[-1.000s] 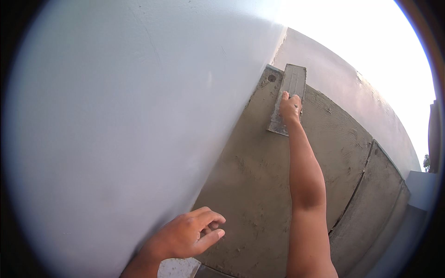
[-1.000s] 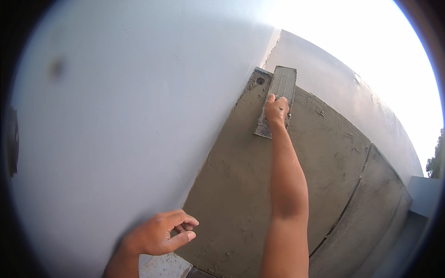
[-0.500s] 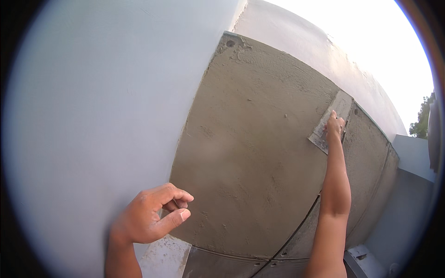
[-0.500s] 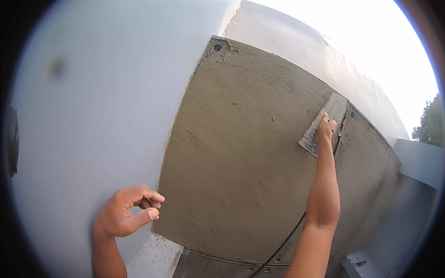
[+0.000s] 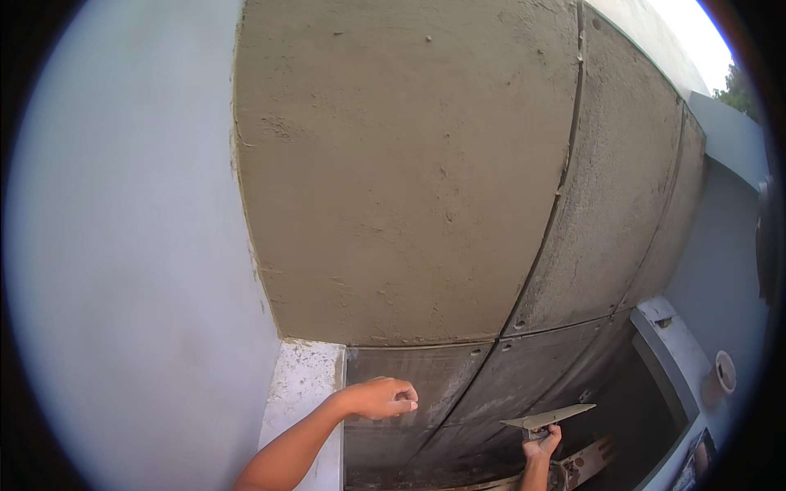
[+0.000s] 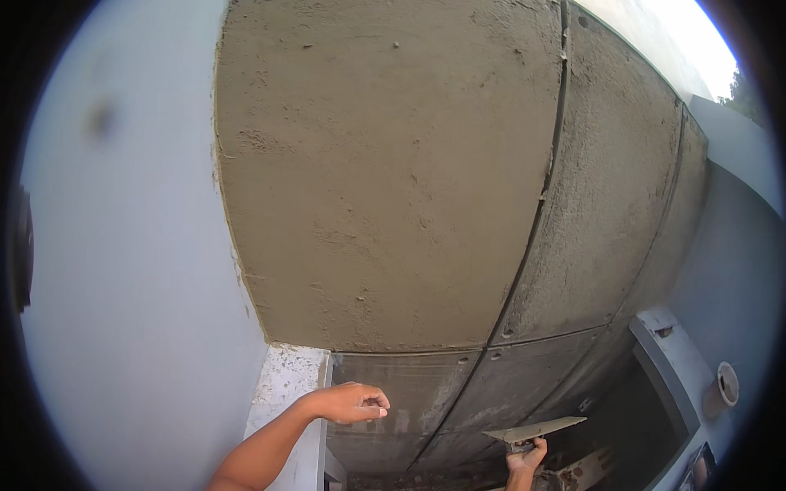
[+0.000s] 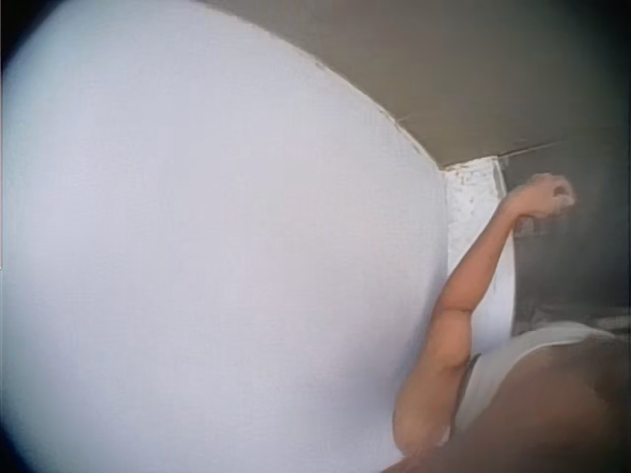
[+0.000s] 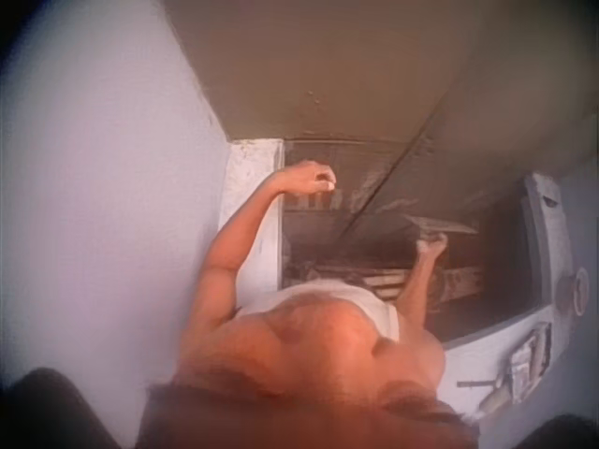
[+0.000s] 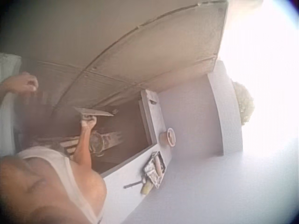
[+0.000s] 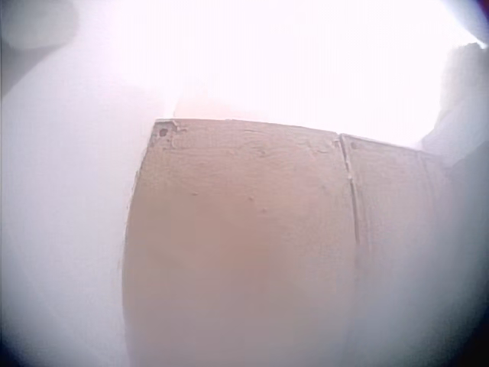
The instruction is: The person applies and smooths wet plaster onto a curved wall using a trowel and a hawk. They repeatedly scoop plaster from a bucket, spread it across the surface, and level it with the trowel. The person also pours water from a small cup onto the wall and spreads it with the trowel.
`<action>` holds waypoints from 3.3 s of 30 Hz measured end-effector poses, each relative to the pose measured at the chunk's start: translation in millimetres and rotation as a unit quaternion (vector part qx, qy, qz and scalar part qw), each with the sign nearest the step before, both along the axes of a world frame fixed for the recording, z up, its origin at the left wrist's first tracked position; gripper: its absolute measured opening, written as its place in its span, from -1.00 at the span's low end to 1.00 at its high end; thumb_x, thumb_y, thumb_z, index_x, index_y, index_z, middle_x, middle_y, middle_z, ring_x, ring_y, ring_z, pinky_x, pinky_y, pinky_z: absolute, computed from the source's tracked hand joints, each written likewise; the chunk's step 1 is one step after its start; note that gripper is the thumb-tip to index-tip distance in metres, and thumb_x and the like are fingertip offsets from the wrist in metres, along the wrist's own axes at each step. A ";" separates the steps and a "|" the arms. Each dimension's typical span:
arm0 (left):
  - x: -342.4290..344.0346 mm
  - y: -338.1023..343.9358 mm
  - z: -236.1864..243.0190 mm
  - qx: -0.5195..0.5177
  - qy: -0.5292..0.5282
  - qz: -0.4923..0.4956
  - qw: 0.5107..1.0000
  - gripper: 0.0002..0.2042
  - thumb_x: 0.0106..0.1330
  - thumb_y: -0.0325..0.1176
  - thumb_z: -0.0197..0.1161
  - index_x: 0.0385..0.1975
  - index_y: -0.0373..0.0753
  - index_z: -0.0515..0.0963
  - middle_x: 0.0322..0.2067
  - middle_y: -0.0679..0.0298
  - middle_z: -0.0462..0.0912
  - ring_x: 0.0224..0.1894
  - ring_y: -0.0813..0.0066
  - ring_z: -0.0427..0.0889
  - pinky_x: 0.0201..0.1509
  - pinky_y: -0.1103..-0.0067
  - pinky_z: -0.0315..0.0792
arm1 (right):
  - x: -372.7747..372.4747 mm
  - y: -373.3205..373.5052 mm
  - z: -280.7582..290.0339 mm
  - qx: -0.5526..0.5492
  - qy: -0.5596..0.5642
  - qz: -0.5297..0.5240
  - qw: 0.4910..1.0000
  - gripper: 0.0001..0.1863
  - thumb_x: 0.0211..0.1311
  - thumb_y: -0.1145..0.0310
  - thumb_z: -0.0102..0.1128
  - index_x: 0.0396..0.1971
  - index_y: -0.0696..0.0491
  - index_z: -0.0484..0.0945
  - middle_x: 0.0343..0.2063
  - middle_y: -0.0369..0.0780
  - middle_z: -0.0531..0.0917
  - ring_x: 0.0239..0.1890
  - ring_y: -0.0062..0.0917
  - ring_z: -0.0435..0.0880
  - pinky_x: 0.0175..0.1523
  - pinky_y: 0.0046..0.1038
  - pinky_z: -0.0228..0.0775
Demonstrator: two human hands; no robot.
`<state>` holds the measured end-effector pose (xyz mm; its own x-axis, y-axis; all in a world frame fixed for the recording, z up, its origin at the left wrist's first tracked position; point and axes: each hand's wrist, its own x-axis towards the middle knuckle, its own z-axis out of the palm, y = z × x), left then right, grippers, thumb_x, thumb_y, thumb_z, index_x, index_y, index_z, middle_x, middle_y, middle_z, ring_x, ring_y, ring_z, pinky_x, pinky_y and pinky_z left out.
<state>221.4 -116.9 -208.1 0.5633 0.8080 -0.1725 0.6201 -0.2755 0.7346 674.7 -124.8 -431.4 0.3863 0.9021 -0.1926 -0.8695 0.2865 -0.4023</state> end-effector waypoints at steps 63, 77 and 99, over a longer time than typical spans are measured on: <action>523.7 40.7 -606.1 -0.641 0.074 0.184 0.741 -0.58 0.49 -0.31 0.16 0.28 -0.33 0.38 0.12 0.12 0.58 0.12 0.33 0.59 0.18 0.39 0.52 | 405.7 -79.8 -550.0 -0.626 -0.586 0.333 0.393 -0.71 0.31 0.41 0.09 -0.08 0.15 0.70 -0.11 0.11 0.70 0.06 -0.15 0.71 0.10 -0.21 0.61; 625.9 89.0 -709.2 -0.630 0.004 0.130 0.766 -0.63 0.46 -0.36 0.16 0.20 -0.35 0.43 0.01 0.08 0.64 -0.07 0.23 0.71 -0.03 0.32 0.66 | 360.8 -137.5 -511.9 -0.580 -0.216 0.052 0.784 -0.64 0.39 0.12 0.26 -0.25 0.19 0.64 -0.59 -0.32 0.60 -0.67 -0.66 0.54 -0.58 -0.55 0.38; 702.2 57.3 -761.0 -0.729 0.005 -0.064 0.682 -0.73 0.37 -0.48 0.26 0.01 -0.45 0.59 -0.13 0.09 0.72 -0.21 0.36 0.72 -0.13 0.44 0.67 | 303.3 -158.6 -374.8 -0.357 -0.020 -0.213 0.909 -0.71 0.36 0.43 0.27 -0.05 0.14 0.38 -0.35 -0.09 0.68 -0.67 -0.60 0.59 -0.67 -0.50 0.43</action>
<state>923.6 -59.6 -969.1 0.6061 -0.2813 -0.7440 0.6664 0.6902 0.2820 977.9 -283.4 -806.2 0.6905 0.3198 -0.6488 -0.7218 0.2469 -0.6466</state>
